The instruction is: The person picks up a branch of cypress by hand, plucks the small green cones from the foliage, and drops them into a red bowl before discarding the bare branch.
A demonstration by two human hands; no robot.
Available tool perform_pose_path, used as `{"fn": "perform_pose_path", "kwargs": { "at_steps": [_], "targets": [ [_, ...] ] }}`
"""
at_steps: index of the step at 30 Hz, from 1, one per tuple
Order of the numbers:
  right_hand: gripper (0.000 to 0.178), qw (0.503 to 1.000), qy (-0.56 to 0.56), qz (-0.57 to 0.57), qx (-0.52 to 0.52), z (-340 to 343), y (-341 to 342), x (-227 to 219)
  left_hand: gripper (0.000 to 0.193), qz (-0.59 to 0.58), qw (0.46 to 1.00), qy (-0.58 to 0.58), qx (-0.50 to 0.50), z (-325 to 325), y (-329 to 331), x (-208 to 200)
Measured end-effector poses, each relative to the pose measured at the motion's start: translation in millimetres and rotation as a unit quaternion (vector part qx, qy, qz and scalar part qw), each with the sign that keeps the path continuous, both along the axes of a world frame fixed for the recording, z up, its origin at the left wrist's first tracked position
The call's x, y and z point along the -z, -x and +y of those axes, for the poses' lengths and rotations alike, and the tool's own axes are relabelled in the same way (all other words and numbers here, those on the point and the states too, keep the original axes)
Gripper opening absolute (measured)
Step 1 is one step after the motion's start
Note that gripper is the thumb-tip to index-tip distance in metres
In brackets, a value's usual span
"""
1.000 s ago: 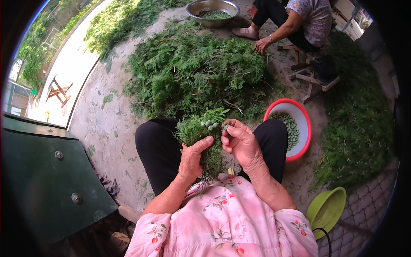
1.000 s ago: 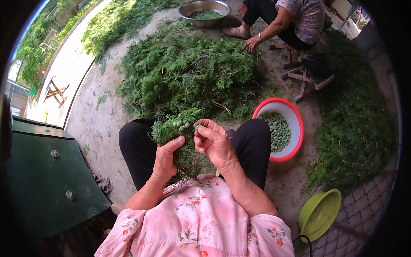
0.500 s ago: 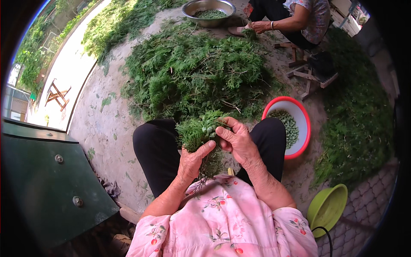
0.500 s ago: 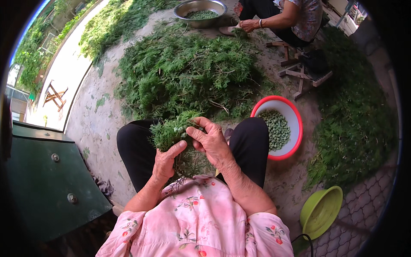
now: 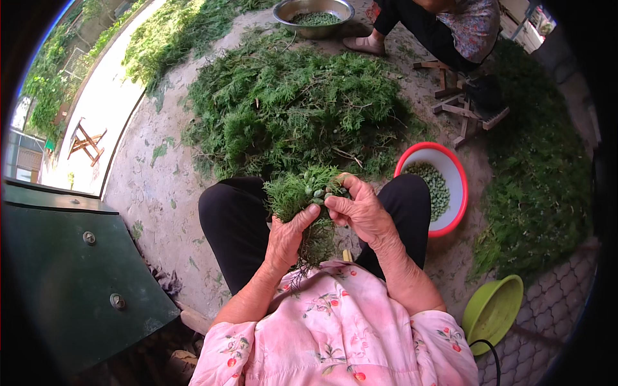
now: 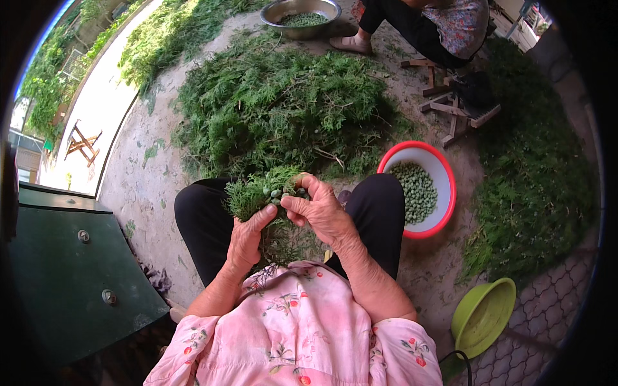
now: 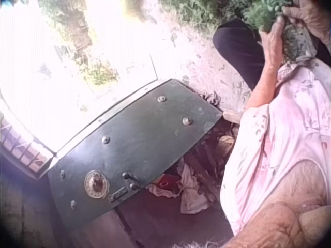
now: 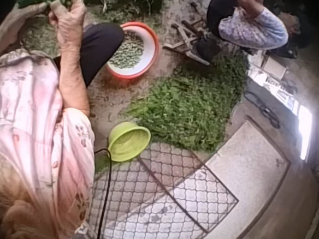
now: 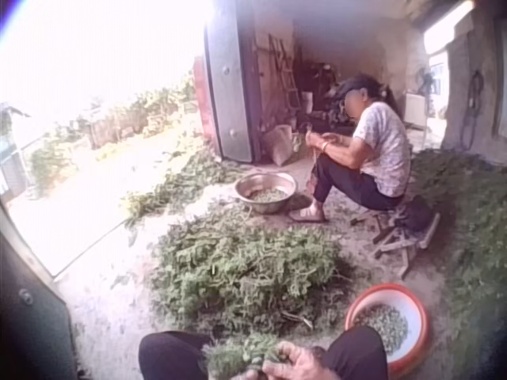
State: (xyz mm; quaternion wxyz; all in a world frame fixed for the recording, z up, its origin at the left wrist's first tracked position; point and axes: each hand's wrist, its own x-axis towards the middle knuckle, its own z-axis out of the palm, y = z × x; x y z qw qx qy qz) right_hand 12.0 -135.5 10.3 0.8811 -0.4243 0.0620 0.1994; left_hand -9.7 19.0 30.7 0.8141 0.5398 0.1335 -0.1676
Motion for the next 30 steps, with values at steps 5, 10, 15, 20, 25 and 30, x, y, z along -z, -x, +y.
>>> {"fn": "perform_pose_path", "kwargs": {
  "at_steps": [5, 10, 15, 20, 25, 30],
  "targets": [
    [0.021, 0.999, 0.046, -0.003, 0.02, 4.9, 3.3, 0.4, 0.029, 0.002, 1.0, 0.01, -0.013, 1.9, 1.8, 11.2],
    [0.017, 0.991, 0.063, 0.018, 0.115, 21.1, 10.6, 1.8, 0.026, 0.002, 0.999, 0.028, -0.046, -5.2, 4.3, 3.4],
    [0.017, 0.974, 0.152, -0.016, 0.17, 10.7, 6.5, 9.2, 0.039, -0.01, 0.995, -0.012, -0.098, 3.7, 10.9, 24.5],
    [0.022, 0.991, 0.012, -0.008, 0.13, -0.2, 5.4, 6.1, 0.064, -0.288, 0.897, -0.325, 0.079, 25.7, 8.5, 56.3],
    [0.025, 0.973, -0.161, -0.008, 0.167, -38.7, 2.3, -7.2, 0.07, -0.413, 0.79, -0.438, 0.115, 26.9, 12.1, 52.2],
    [0.02, 0.928, -0.037, 0.0, 0.37, -130.4, 5.1, 3.3, 0.053, -0.419, 0.764, -0.473, 0.128, 25.5, 13.9, 36.9]
  ]
}}
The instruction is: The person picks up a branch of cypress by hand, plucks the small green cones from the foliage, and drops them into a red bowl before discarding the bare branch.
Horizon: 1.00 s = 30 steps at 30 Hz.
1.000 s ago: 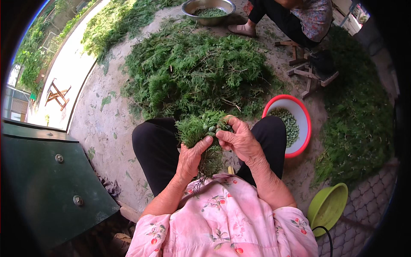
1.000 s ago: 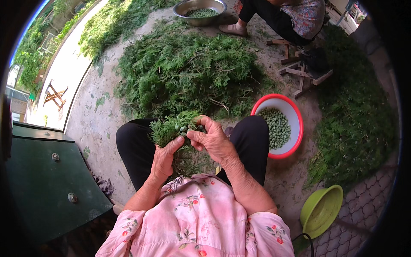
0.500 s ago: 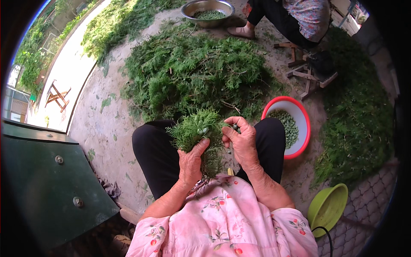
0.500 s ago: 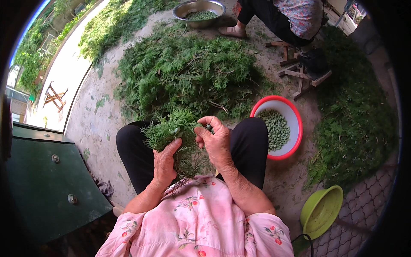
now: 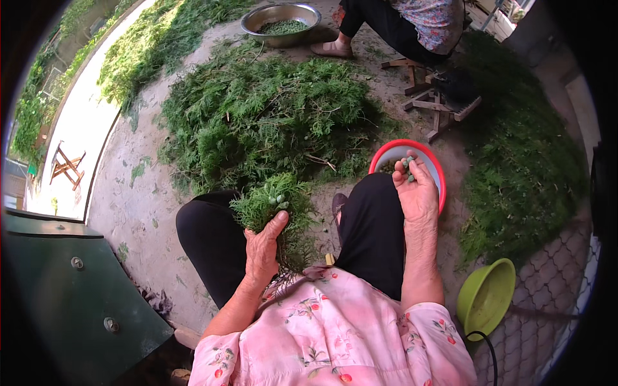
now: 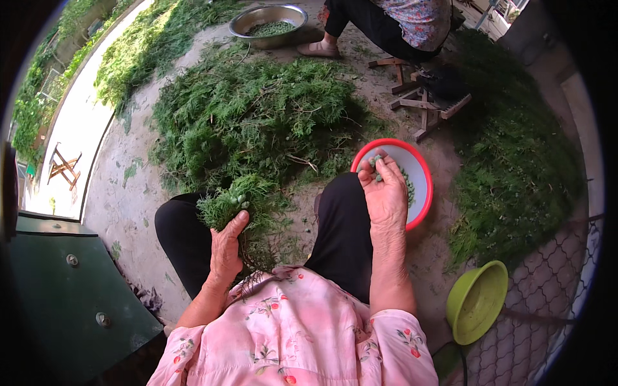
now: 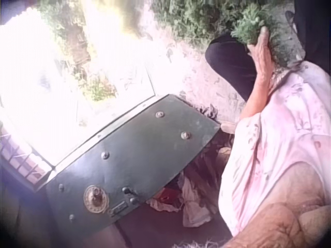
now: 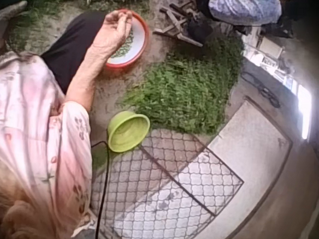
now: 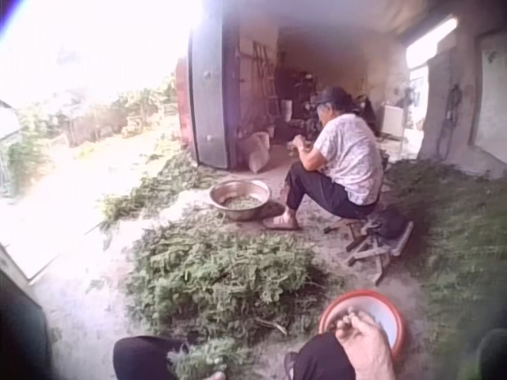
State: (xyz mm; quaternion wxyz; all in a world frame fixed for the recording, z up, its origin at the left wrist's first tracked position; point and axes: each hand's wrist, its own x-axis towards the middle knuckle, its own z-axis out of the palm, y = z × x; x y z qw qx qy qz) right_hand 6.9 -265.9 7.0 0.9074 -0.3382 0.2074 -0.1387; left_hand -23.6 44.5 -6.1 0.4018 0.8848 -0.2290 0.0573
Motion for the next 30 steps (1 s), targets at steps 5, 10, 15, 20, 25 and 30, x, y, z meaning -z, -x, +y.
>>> {"fn": "perform_pose_path", "kwargs": {
  "at_steps": [5, 10, 15, 20, 25, 30],
  "targets": [
    [0.06, 0.982, -0.064, 0.089, 0.151, -89.5, 4.7, 50.2, 0.057, 0.018, 1.0, 0.019, 0.006, -4.8, -1.0, -5.1],
    [0.082, 0.976, 0.019, 0.127, 0.174, -126.3, 22.9, 59.6, 0.046, 0.406, 0.794, 0.427, -0.151, -35.3, -5.7, -30.0],
    [0.06, 0.904, 0.249, 0.234, 0.256, -109.8, 29.4, 35.6, 0.035, 0.388, 0.788, 0.454, -0.148, -43.1, -6.3, -25.4],
    [0.011, 0.958, 0.284, 0.018, 0.039, -2.0, 12.8, -15.3, 0.03, 0.367, 0.783, 0.481, -0.145, -44.5, -4.0, -20.6],
    [0.017, 0.909, 0.332, -0.014, -0.252, 106.0, 21.8, -32.8, 0.028, 0.369, 0.787, 0.474, -0.137, -44.3, -5.6, -20.6],
    [0.026, 0.854, 0.451, -0.047, -0.255, 128.3, 16.0, -9.9, 0.022, 0.359, 0.807, 0.454, -0.119, -46.1, -4.2, -23.6]
  ]
}}
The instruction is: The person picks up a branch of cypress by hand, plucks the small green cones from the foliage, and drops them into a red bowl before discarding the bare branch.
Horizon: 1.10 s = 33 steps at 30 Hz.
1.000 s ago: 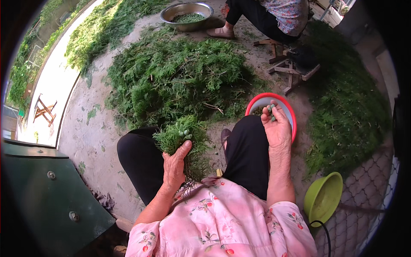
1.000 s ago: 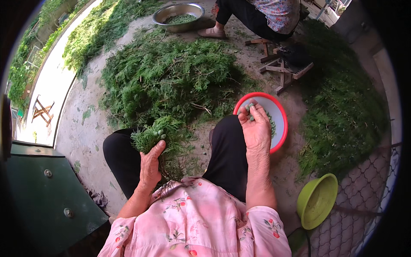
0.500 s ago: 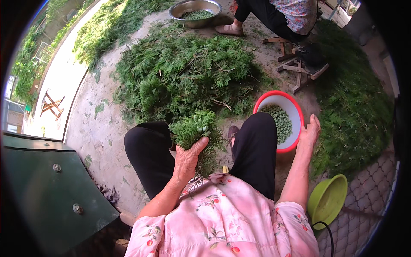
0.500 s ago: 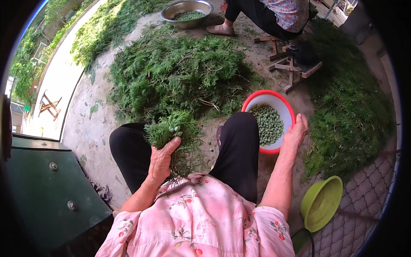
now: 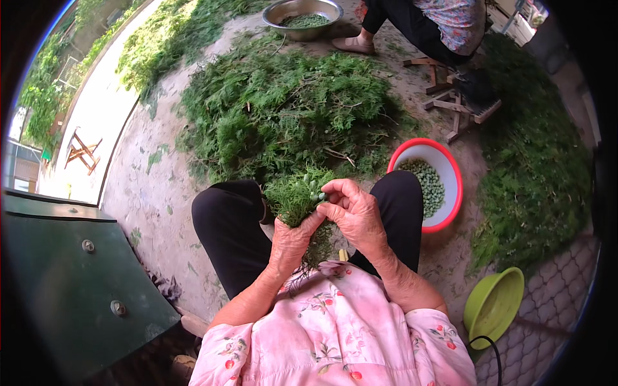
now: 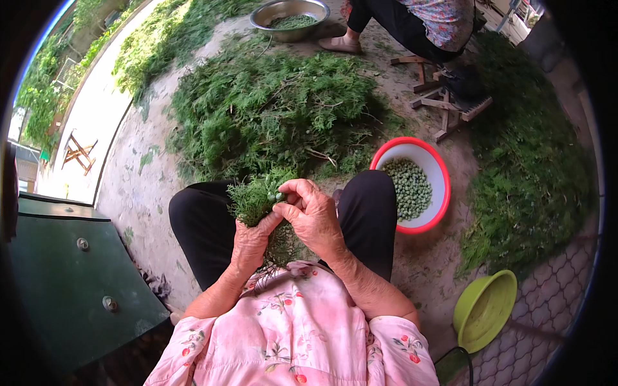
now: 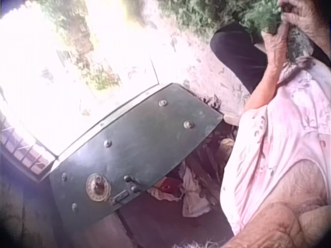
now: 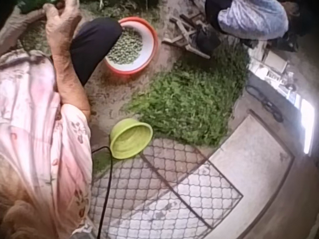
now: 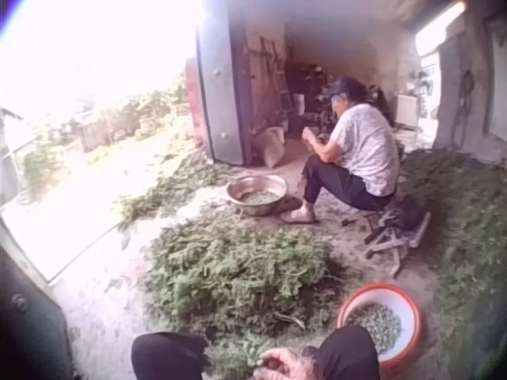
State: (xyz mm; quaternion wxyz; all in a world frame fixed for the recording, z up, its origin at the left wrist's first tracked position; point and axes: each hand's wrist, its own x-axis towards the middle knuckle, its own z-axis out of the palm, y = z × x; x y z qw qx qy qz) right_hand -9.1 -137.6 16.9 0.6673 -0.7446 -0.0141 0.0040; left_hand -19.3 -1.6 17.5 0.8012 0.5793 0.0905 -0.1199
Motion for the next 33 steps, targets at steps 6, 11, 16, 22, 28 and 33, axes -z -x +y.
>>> {"fn": "perform_pose_path", "kwargs": {
  "at_steps": [6, 11, 16, 22, 28, 33],
  "targets": [
    [0.014, 0.991, -0.1, 0.089, 0.013, 3.7, 1.9, -3.1, 0.02, 0.004, 1.0, -0.01, 0.019, 4.2, 0.7, 5.4],
    [0.015, 0.944, -0.264, 0.196, -0.024, -4.7, 0.3, 7.7, 0.023, 0.073, 0.997, 0.036, 0.017, 9.5, -2.0, -0.9],
    [0.017, 0.817, -0.54, 0.199, -0.037, -18.8, -4.8, 12.6, 0.026, 0.089, 0.994, 0.056, 0.024, 9.5, -5.3, -9.6],
    [0.017, 0.844, -0.503, 0.177, -0.057, -18.8, -7.3, -0.9, 0.026, 0.082, 0.996, 0.015, 0.024, 6.4, -4.1, -3.0],
    [0.021, 0.997, 0.06, -0.04, -0.037, -5.5, -5.4, -10.5, 0.024, 0.031, 0.998, -0.035, 0.035, 5.0, -1.4, -0.9],
    [0.017, 0.983, -0.176, 0.041, -0.017, -9.9, -3.5, 0.9, 0.025, 0.037, 0.998, 0.0, 0.047, 6.1, -3.6, -4.3]
  ]
}}
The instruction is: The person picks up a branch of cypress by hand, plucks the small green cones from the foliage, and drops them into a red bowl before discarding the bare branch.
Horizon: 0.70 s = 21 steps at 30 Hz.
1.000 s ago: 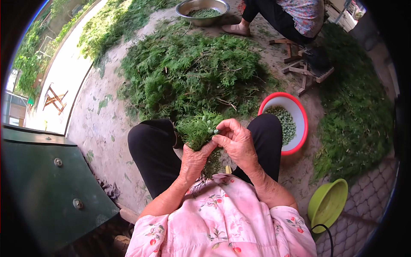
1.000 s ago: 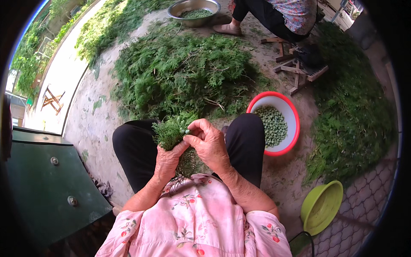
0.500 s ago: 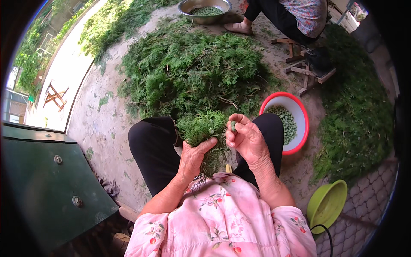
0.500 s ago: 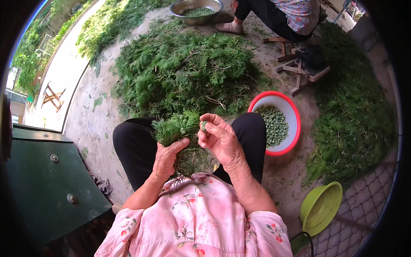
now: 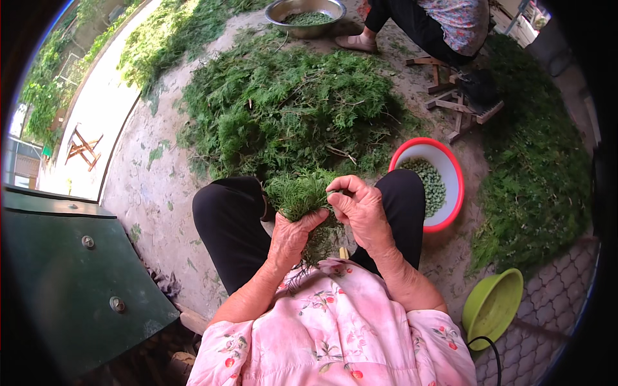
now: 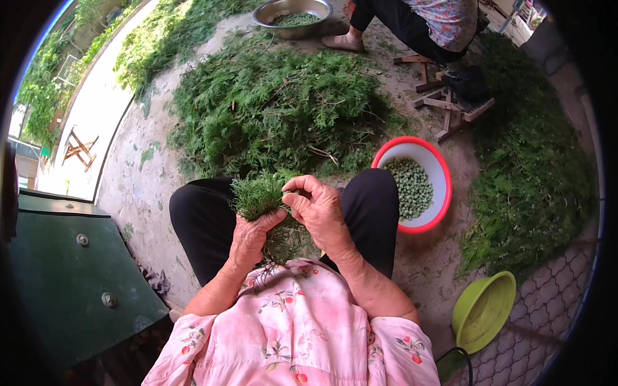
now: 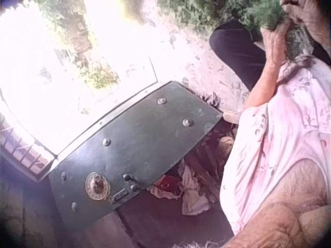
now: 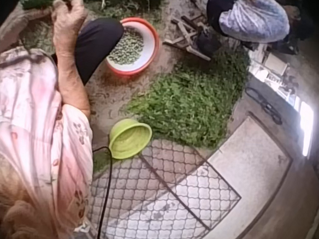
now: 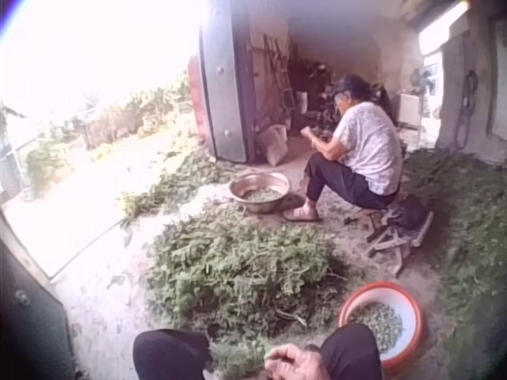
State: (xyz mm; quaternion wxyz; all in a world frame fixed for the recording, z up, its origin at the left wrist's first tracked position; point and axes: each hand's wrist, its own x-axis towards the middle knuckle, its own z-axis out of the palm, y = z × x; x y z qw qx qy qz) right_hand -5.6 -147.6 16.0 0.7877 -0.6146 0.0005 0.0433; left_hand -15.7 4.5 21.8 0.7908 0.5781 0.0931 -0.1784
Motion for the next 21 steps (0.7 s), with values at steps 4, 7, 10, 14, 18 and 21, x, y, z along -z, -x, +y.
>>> {"fn": "perform_pose_path", "kwargs": {
  "at_steps": [4, 7, 10, 14, 18, 21],
  "targets": [
    [0.011, 0.945, -0.296, 0.076, 0.115, -25.2, -9.7, -8.6, 0.031, 0.07, 0.993, 0.089, -0.026, 5.1, -2.1, -0.6],
    [0.01, 0.935, -0.278, 0.071, 0.207, -72.4, -10.5, -8.3, 0.037, 0.152, 0.964, 0.219, -0.002, 24.0, -2.2, 6.4],
    [0.015, 0.919, -0.213, 0.053, 0.326, -139.3, -0.7, 24.1, 0.036, 0.163, 0.946, 0.28, 0.007, 30.5, -6.5, 9.5],
    [0.033, 0.891, -0.036, 0.122, 0.436, -198.2, 17.4, 65.6, 0.04, 0.112, 0.974, 0.199, 0.002, 27.0, -5.7, 2.9],
    [0.051, 0.863, 0.078, 0.166, 0.471, -226.1, 32.7, 82.5, 0.041, -0.079, 0.989, -0.119, 0.038, 24.9, -4.6, 11.3],
    [0.036, 0.878, 0.086, 0.119, 0.455, -201.9, 22.2, 61.8, 0.037, -0.11, 0.983, -0.149, 0.021, 17.0, 1.2, 17.5]
  ]
}}
